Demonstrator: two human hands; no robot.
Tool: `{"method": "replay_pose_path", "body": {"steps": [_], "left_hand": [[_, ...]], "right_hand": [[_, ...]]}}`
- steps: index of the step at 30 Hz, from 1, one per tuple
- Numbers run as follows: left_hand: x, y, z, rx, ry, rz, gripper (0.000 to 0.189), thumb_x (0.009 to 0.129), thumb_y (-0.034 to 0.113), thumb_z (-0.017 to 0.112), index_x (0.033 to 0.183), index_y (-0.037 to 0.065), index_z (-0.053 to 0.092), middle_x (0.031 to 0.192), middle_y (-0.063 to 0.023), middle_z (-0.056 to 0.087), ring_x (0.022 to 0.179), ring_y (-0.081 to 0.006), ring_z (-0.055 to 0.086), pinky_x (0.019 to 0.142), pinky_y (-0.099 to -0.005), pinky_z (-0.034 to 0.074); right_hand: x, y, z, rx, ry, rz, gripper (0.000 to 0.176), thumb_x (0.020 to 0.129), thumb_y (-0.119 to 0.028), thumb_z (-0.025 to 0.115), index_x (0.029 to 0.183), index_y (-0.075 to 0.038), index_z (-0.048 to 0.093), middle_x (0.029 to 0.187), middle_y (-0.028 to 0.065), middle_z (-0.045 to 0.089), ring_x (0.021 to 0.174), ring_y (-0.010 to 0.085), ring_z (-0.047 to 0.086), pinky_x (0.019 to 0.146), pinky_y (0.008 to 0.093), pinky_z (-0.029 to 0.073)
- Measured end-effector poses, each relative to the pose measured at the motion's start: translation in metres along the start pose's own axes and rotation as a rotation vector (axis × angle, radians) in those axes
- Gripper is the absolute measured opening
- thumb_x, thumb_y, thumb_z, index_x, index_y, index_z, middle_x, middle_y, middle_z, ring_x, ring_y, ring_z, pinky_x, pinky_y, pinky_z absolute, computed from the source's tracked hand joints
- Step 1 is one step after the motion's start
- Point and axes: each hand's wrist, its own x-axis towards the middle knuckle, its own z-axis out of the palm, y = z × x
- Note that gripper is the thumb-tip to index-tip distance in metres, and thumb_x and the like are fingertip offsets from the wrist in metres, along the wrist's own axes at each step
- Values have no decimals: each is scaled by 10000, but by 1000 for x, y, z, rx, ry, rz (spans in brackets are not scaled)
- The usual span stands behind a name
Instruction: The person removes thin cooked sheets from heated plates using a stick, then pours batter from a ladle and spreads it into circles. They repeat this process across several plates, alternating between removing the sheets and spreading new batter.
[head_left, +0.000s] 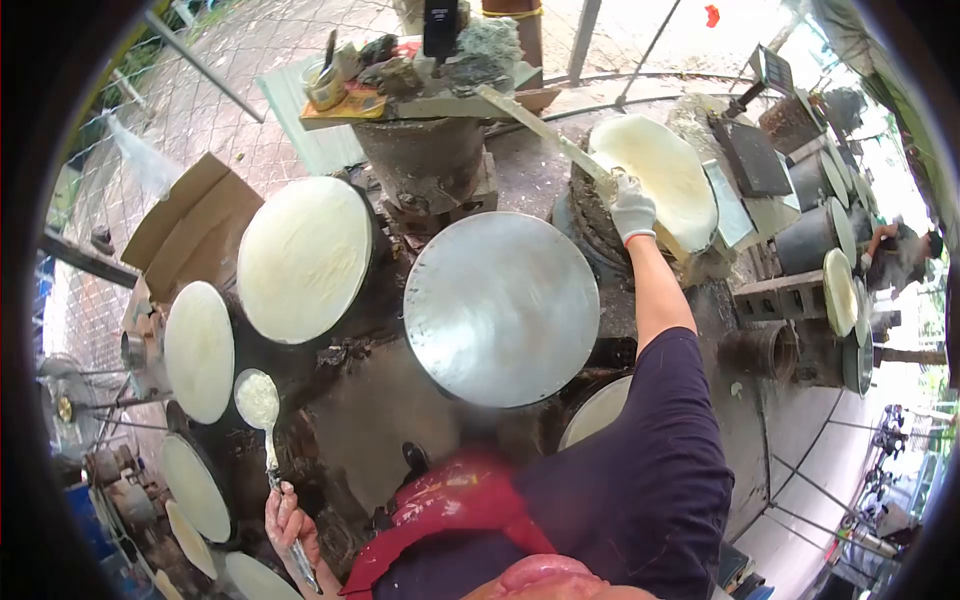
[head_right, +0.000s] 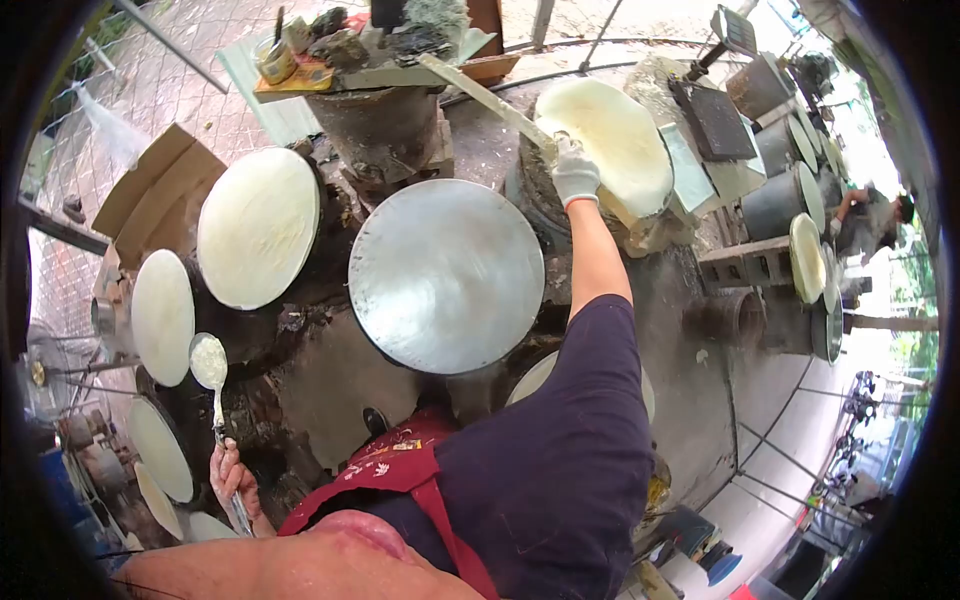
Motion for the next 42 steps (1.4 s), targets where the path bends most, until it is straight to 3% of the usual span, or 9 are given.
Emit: {"method": "replay_pose_path", "body": {"steps": [7,10,14,17,23,28,31,38,42], "left_hand": [[-56,15,-58,-224,-23,165,280,1022,159,324,1097,-93,420,570,4,411,313,-56,366,285,-198,199],[-100,24,-80,-1,-47,274,269,1026,189,363,1046,-63,453,570,56,401,313,-6,334,283,-198,220],[-188,33,-148,-119,102,495,290,1022,169,377,1067,-105,459,602,38,407,313,-5,342,282,-189,218],[-273,38,-238,-229,11,600,283,1025,169,366,1073,-92,462,614,31,402,321,-5,318,295,-177,226],[-493,50,-452,64,638,898,225,1008,199,430,1026,-12,505,587,26,377,341,-58,316,327,-232,293],[-593,76,-632,624,1508,366,214,932,170,478,899,-19,573,606,-95,556,460,-235,566,441,-366,462],[-610,69,-771,1591,1473,41,194,887,99,473,911,-44,602,739,-210,647,664,-367,660,601,-462,521],[-583,143,-869,1348,1389,60,226,904,125,472,904,-17,648,982,-299,633,889,-404,647,731,-484,522],[-593,100,-894,1171,1098,-20,323,950,296,495,887,6,621,761,-163,645,710,-304,645,625,-423,513]], "right_hand": [[-30,-63,-44,231,192,-209,331,930,-215,474,1203,-90,613,1183,168,626,1086,356,583,942,443,457],[-86,-138,-88,252,-74,33,402,950,-231,491,1261,15,555,1274,221,563,1157,353,545,985,420,424],[-221,-265,-92,852,-47,-310,566,912,-129,611,1415,-2,385,1409,194,458,1253,263,504,1037,339,401],[-364,-391,-141,909,-329,-682,548,824,-80,736,1315,24,516,1335,157,539,1203,213,529,1009,333,428],[-674,-549,-282,1247,-1262,-565,437,874,-25,663,1292,20,541,1272,137,582,1086,184,593,946,285,463],[-801,-598,-360,887,-1411,-852,499,882,-39,656,1333,66,470,1314,105,553,1134,141,546,986,279,427],[-837,-602,-359,787,-1406,-963,528,875,-79,671,1341,61,466,1348,143,532,1206,162,517,1021,282,396],[-876,-618,-375,657,-1430,-829,495,864,-70,672,1314,50,505,1296,129,575,1149,156,560,978,278,433],[-887,-619,-378,655,-1418,-916,488,885,-28,611,1343,58,466,1203,88,595,1061,133,568,927,248,441]]}}
